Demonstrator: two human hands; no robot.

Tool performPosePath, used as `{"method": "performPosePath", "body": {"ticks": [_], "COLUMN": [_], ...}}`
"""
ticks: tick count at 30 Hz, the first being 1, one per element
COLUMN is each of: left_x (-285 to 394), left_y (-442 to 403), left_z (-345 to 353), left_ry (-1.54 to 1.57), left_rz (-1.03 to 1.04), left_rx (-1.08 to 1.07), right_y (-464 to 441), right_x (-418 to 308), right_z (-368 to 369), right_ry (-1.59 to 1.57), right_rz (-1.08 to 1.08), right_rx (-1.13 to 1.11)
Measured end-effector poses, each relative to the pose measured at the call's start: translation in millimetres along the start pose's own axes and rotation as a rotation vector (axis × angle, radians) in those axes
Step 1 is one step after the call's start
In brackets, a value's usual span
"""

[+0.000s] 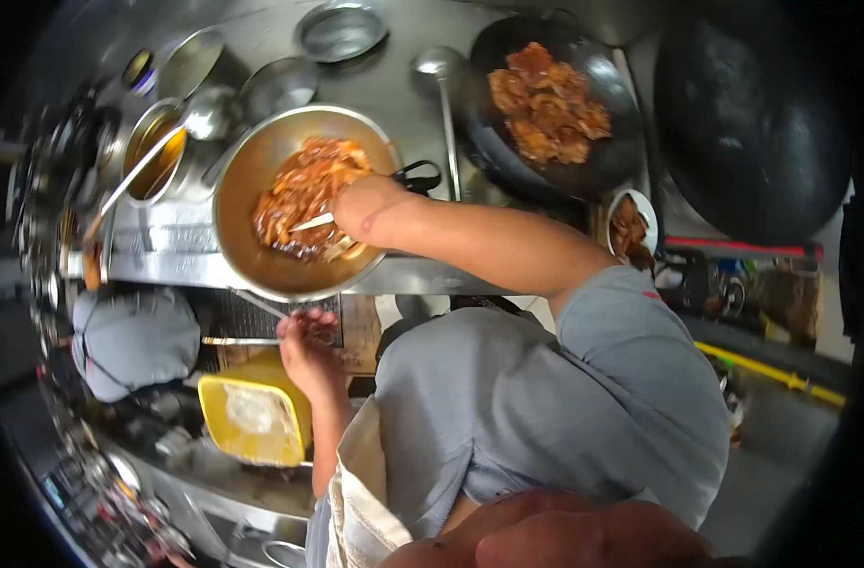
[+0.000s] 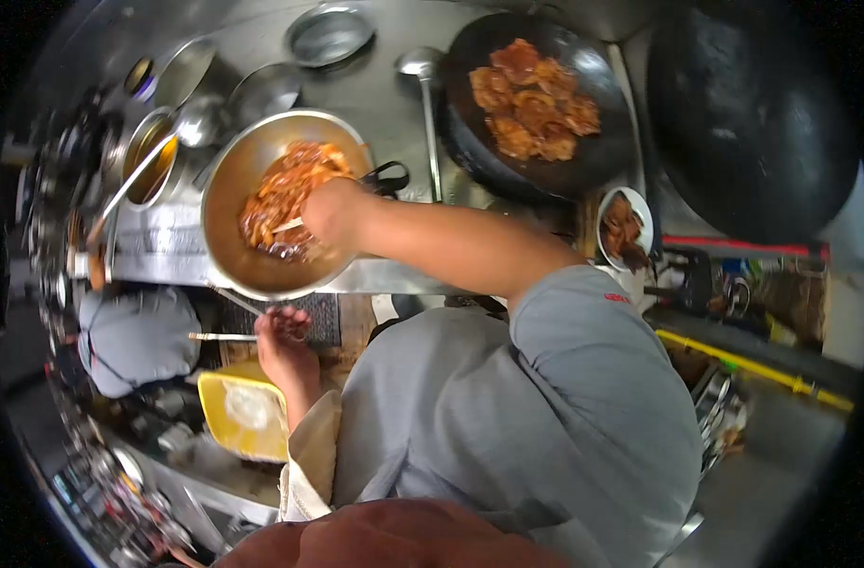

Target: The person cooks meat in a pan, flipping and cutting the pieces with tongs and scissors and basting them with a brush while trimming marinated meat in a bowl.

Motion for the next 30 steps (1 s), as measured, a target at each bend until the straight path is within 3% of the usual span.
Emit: {"method": "performPosePath", "body": {"ticks": [4, 5, 6, 7, 9, 10, 12, 14, 15, 19, 30], "left_x": [5, 7, 8, 7, 7, 4, -2, -9, -13, -27, -49], "left_y": [-12, -13, -14, -16, -16, -16, -13, -10, -8, 0, 12], "left_z": [3, 6, 9, 13, 21, 25, 34, 45, 51, 82, 114], "left_ry": [-0.057, -0.094, -0.13, -0.133, -0.169, -0.174, -0.198, -0.214, -0.225, -0.259, -0.303], "left_rz": [0.063, 0.055, 0.048, 0.05, 0.102, 0.106, 0.116, 0.123, 0.127, 0.138, 0.149], "left_rx": [-0.059, -0.039, -0.016, -0.023, -0.083, -0.083, -0.058, -0.059, -0.063, -0.038, 0.0], "right_y": [101, 119, 153, 184, 228, 247, 268, 281, 279, 263, 244], "right_x": [89, 134, 166, 201, 273, 296, 340, 369, 377, 403, 434], "right_z": [-46, -26, -23, -18, 26, 46, 81, 109, 115, 126, 133], "right_ry": [-0.476, -0.656, -0.87, -0.881, -1.327, -1.478, -1.528, -1.523, -1.56, -1.672, -1.62], "right_rz": [0.329, 0.357, 0.54, 0.578, 0.712, 0.663, 0.61, 0.848, 0.83, 0.739, 0.761], "right_rx": [0.263, 0.468, 0.491, 0.612, 0.549, 0.514, 0.399, 0.237, 0.22, 0.228, 0.191]}}
Point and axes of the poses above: each hand's wrist, its own y-axis away from the middle knuckle, its own z-axis out of the palm, x = y × z, the point moved 6 cm from there along -y, towards the middle knuckle, and after that the axes turned 6 degrees about -x, right-handed, at the moved point
